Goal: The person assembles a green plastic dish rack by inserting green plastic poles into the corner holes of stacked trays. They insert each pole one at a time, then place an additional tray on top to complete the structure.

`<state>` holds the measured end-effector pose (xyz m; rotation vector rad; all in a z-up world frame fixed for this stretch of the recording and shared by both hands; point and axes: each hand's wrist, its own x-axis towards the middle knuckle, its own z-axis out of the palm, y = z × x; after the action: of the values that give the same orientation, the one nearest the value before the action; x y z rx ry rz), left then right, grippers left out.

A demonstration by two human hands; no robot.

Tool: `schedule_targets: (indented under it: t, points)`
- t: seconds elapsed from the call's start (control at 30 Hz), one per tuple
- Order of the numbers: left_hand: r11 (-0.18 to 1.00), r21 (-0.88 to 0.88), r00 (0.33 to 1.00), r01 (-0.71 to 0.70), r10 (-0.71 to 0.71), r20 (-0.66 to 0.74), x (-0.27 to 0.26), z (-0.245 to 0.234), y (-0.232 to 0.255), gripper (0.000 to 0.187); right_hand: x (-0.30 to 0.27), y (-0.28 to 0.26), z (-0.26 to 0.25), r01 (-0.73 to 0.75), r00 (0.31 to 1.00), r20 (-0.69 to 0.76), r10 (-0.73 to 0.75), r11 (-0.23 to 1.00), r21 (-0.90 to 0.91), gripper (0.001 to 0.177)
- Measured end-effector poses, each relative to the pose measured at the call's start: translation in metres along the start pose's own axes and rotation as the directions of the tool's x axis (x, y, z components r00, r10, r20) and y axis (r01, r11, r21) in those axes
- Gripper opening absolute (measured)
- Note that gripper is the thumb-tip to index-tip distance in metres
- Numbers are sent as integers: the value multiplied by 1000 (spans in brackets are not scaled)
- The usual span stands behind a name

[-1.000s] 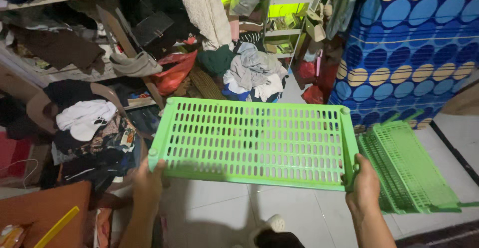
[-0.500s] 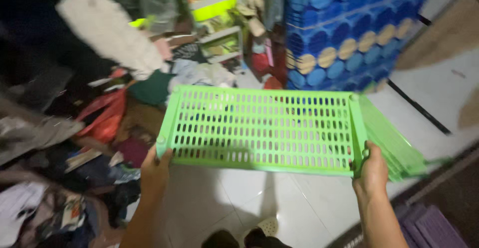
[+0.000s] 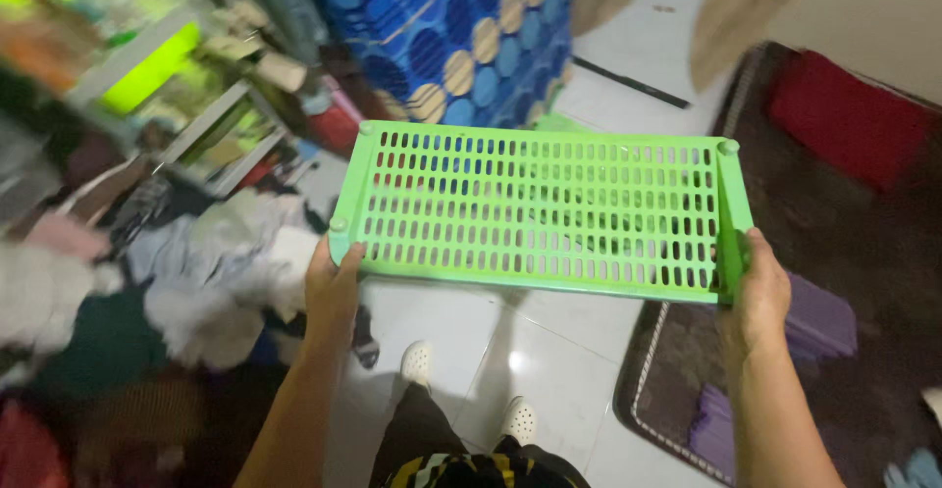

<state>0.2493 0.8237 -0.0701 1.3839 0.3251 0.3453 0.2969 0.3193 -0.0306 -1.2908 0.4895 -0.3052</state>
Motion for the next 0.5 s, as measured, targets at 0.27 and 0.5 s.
schedule_targets:
  t: [0.27, 0.5]
  points:
    - [949, -42, 906, 314, -286, 311, 112, 30, 16, 52, -72, -14, 38, -61, 924, -378, 60, 998, 11, 35]
    - [896, -108, 774, 431, -306, 554, 171, 83, 14, 55, -90, 9, 13, 209, 902, -408, -138, 969, 135, 37]
